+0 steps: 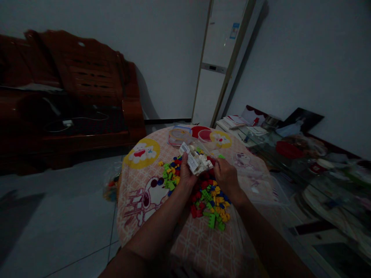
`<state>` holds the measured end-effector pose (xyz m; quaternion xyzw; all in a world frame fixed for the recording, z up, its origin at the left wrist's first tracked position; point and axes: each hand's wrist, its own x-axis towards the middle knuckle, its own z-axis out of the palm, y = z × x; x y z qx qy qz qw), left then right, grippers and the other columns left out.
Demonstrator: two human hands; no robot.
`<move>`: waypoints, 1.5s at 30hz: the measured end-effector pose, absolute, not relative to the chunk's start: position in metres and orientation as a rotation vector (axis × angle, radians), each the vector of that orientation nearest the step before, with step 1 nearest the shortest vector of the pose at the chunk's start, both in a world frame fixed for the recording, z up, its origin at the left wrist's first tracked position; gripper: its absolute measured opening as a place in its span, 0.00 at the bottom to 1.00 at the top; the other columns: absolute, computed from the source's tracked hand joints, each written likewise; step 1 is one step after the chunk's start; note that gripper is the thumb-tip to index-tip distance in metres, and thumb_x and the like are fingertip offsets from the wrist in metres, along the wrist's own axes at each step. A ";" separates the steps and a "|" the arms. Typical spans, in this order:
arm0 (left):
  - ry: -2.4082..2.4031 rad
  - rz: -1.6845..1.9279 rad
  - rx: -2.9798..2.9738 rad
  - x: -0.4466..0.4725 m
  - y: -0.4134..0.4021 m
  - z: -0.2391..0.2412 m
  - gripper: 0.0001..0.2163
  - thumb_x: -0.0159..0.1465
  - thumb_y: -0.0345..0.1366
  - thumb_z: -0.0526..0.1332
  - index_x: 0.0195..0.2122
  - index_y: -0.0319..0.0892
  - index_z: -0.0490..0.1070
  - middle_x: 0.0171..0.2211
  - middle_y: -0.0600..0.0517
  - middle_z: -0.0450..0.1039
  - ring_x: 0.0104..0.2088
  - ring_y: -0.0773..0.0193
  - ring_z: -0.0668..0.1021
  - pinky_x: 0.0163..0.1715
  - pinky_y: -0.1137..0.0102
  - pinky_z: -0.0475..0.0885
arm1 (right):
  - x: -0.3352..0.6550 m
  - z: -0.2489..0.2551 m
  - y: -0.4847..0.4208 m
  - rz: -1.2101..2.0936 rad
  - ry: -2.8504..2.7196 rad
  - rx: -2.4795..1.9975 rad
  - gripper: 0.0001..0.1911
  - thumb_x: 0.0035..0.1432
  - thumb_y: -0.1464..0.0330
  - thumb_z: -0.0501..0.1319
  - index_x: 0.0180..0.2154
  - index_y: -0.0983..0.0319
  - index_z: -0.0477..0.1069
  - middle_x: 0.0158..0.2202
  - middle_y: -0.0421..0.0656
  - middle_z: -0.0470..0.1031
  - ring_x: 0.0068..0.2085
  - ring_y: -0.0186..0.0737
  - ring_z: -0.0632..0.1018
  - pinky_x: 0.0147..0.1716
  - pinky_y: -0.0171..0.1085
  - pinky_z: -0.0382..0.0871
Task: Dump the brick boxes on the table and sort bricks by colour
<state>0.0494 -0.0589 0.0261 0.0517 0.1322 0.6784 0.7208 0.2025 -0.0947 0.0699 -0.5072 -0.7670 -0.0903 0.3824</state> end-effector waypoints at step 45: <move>0.340 1.478 0.128 -0.049 -0.066 0.027 0.33 0.69 0.58 0.59 0.66 0.39 0.69 0.51 0.40 0.83 0.51 0.45 0.84 0.57 0.47 0.77 | 0.129 0.067 0.058 1.817 -0.891 -1.139 0.08 0.69 0.73 0.58 0.37 0.66 0.74 0.23 0.46 0.81 0.21 0.40 0.81 0.24 0.34 0.78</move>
